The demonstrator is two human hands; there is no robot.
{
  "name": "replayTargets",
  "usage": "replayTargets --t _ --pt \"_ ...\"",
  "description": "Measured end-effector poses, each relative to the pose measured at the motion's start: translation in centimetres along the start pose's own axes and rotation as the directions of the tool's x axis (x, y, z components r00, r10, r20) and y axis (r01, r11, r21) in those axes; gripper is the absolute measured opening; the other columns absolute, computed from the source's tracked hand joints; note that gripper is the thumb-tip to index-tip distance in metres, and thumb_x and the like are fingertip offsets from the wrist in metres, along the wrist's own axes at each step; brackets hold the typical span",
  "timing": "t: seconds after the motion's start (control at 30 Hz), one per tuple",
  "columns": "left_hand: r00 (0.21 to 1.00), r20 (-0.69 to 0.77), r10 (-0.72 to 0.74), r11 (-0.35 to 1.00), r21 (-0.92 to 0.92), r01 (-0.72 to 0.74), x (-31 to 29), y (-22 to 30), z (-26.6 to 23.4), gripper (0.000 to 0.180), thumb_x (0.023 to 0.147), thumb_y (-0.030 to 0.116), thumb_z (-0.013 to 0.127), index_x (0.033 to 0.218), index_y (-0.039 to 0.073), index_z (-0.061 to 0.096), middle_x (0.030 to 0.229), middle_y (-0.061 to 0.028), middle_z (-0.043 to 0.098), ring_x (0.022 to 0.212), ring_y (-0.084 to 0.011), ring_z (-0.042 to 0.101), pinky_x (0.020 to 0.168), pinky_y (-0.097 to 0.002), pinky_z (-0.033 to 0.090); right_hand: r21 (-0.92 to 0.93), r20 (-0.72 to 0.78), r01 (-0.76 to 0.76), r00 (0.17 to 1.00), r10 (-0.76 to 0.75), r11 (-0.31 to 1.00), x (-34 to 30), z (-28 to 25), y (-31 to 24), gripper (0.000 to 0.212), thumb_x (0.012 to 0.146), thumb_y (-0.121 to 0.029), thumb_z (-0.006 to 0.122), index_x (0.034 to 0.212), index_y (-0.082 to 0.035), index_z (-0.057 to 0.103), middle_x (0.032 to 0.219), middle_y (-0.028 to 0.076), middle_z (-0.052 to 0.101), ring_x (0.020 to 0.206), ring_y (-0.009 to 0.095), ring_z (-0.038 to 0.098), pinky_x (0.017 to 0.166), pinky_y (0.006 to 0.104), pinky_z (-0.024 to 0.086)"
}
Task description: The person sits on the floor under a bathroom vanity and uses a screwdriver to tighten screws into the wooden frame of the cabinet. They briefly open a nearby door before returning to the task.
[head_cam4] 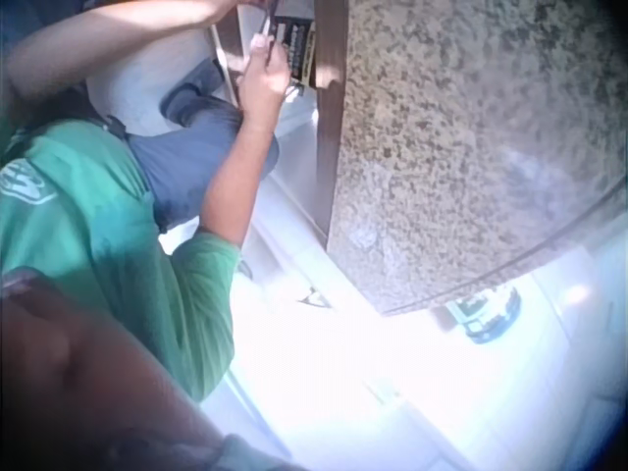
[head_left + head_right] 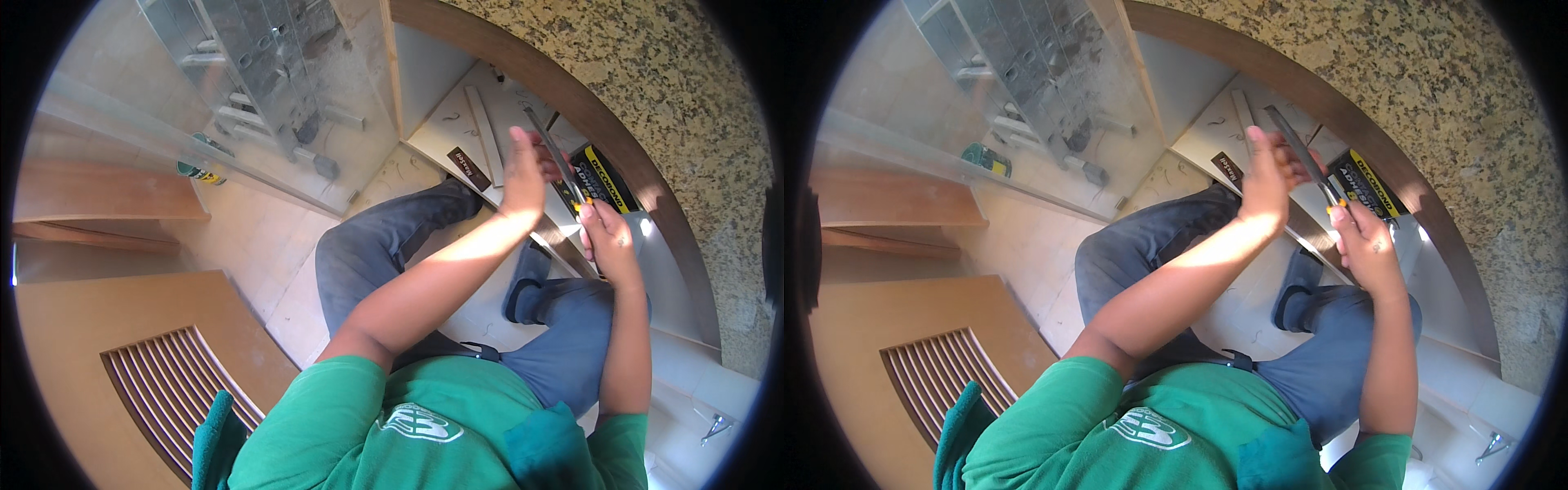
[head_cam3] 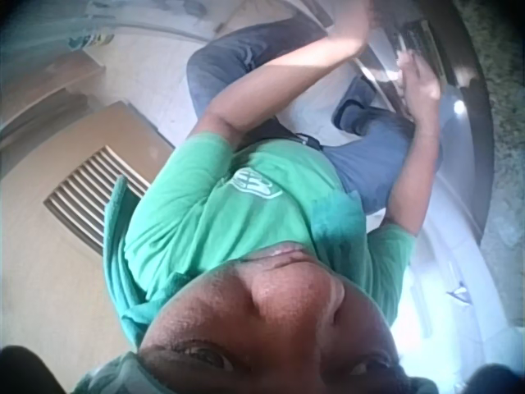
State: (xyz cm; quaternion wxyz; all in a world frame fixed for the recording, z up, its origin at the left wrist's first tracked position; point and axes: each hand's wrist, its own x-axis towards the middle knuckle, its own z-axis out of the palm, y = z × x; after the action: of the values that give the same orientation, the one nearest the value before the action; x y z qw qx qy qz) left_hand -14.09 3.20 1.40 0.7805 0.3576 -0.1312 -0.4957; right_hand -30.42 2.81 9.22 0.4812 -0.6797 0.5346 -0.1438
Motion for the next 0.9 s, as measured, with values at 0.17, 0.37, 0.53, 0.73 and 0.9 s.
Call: replayTargets --t 0.17,0.37,0.53,0.73,0.9 --pt "0.965 -0.16 0.206 0.967 0.185 -0.176 2.1 4.7 -2.4 0.055 0.108 0.041 0.034 0.144 0.0 0.039 0.139 -0.0194 0.053 0.127 -0.0289 0.051 0.106 -0.046 0.04 -0.044 -0.02 -0.032 0.999 0.032 0.999 -0.4 -2.1 0.7 0.041 0.1 -0.044 0.058 0.09 -0.004 0.061 0.062 -0.001 0.048 0.052 0.007 0.044 0.047 0.0251 0.036" --pt "0.982 0.089 0.169 0.984 -0.07 -0.163 3.1 9.8 -1.1 0.056 0.107 0.027 0.037 0.152 -0.005 0.027 0.152 -0.023 0.041 0.14 -0.0354 0.041 0.117 -0.0516 0.03 -0.124 -0.042 -0.048 0.998 0.043 0.991 0.2 -2.9 1.7 0.042 0.1 -0.044 0.059 0.087 -0.004 0.06 0.06 0.0 0.046 0.049 0.008 0.043 0.046 0.0267 0.036" --pt "0.984 0.163 0.067 0.982 -0.185 -0.036 1.8 10.4 -0.3 0.055 0.106 0.021 0.036 0.15 -0.01 0.025 0.153 -0.0263 0.037 0.144 -0.0399 0.036 0.12 -0.0536 0.03 -0.171 -0.083 -0.078 0.994 0.064 0.982 0.6 -3.7 2.3 0.039 0.1 -0.04 0.059 0.084 -0.005 0.059 0.059 0.001 0.046 0.05 0.011 0.046 0.048 0.0306 0.042" --pt "0.976 0.217 0.02 0.985 -0.171 0.018 1.3 10.3 -0.3 0.056 0.106 0.018 0.04 0.151 -0.01 0.022 0.151 -0.0273 0.038 0.141 -0.0426 0.04 0.117 -0.0546 0.037 -0.171 -0.096 -0.117 0.99 0.101 0.978 0.3 -4.3 2.2 0.04 0.1 -0.041 0.058 0.082 -0.005 0.058 0.06 0.002 0.047 0.053 0.011 0.048 0.049 0.0324 0.043" --pt "0.986 0.165 -0.026 0.988 -0.149 0.051 0.7 10.3 0.1 0.053 0.105 0.017 0.043 0.15 -0.006 0.026 0.144 -0.0257 0.043 0.137 -0.0435 0.043 0.115 -0.0564 0.039 -0.182 -0.08 -0.092 0.994 0.079 0.979 0.4 -4.6 2.7 0.042 0.099 -0.043 0.057 0.082 -0.005 0.056 0.061 0.002 0.048 0.055 0.013 0.049 0.051 0.0326 0.044"
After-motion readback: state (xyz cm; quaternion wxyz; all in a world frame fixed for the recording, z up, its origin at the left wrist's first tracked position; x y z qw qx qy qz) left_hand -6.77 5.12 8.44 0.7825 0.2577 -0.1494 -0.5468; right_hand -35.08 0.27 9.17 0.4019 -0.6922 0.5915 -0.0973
